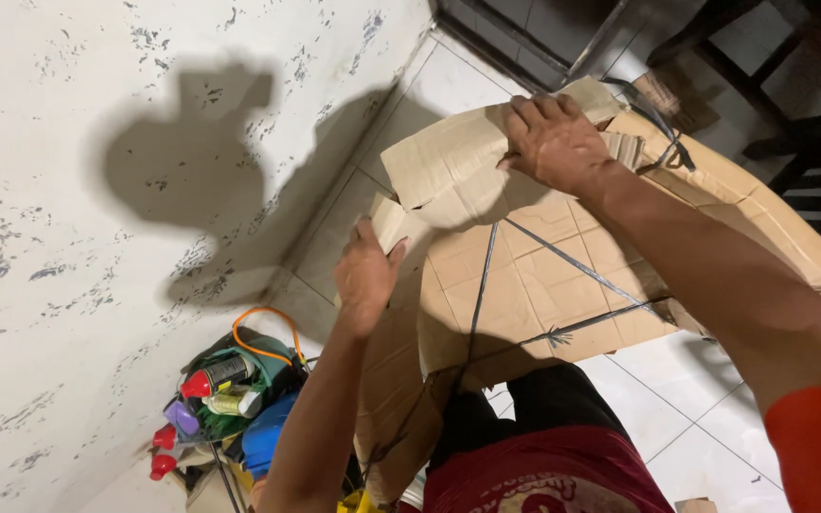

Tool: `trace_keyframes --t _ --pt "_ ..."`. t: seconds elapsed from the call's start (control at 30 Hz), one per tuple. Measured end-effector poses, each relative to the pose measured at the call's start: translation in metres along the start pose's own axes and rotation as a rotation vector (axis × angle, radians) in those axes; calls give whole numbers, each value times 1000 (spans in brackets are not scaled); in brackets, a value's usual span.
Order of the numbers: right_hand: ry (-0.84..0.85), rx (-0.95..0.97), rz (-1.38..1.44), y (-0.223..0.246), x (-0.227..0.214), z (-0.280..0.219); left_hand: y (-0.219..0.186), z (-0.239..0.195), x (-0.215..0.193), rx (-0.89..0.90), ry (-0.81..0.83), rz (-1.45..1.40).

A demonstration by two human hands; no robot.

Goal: The person assembles a curved cardboard structure on a wooden chair using thin metal wires. They repeatedly pick wires from a nearby table, thread them through pre-cut slots in the cardboard, and twist the ends to secure the pieces. The person also folds and positions additional cardboard sections to form the structure.

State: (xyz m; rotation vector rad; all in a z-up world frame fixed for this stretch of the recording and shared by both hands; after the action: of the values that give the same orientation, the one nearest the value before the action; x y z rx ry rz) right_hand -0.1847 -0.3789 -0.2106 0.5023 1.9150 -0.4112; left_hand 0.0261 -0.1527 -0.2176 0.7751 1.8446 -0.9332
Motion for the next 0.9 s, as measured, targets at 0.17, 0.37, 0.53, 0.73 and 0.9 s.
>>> trace_keyframes --t 0.17,0.37,0.53,0.73,0.9 --pt "-32 -45 9 4 2 10 -1 14 11 4 -33 41" --pt "-315 -66 -38 1 10 9 -59 16 -26 293 -194 80" --pt "-301 -26 7 4 -13 9 -62 70 14 204 -31 134" --pt "-241 2 80 0 -4 10 -40 93 51 73 127 117" --pt "-278 2 74 -6 -29 -4 -62 85 22 112 166 155"
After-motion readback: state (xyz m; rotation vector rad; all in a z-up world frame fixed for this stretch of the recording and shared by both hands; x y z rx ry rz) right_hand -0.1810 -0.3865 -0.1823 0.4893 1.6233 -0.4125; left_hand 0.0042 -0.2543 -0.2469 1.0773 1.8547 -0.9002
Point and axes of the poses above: each hand's wrist, its own z-axis towards the middle knuckle, its own x-axis out of the palm, y = z × x, the point moved 7 cm from there along z, towards the middle knuckle, and after that the axes turned 4 degrees about -z, right-handed, at the moved point
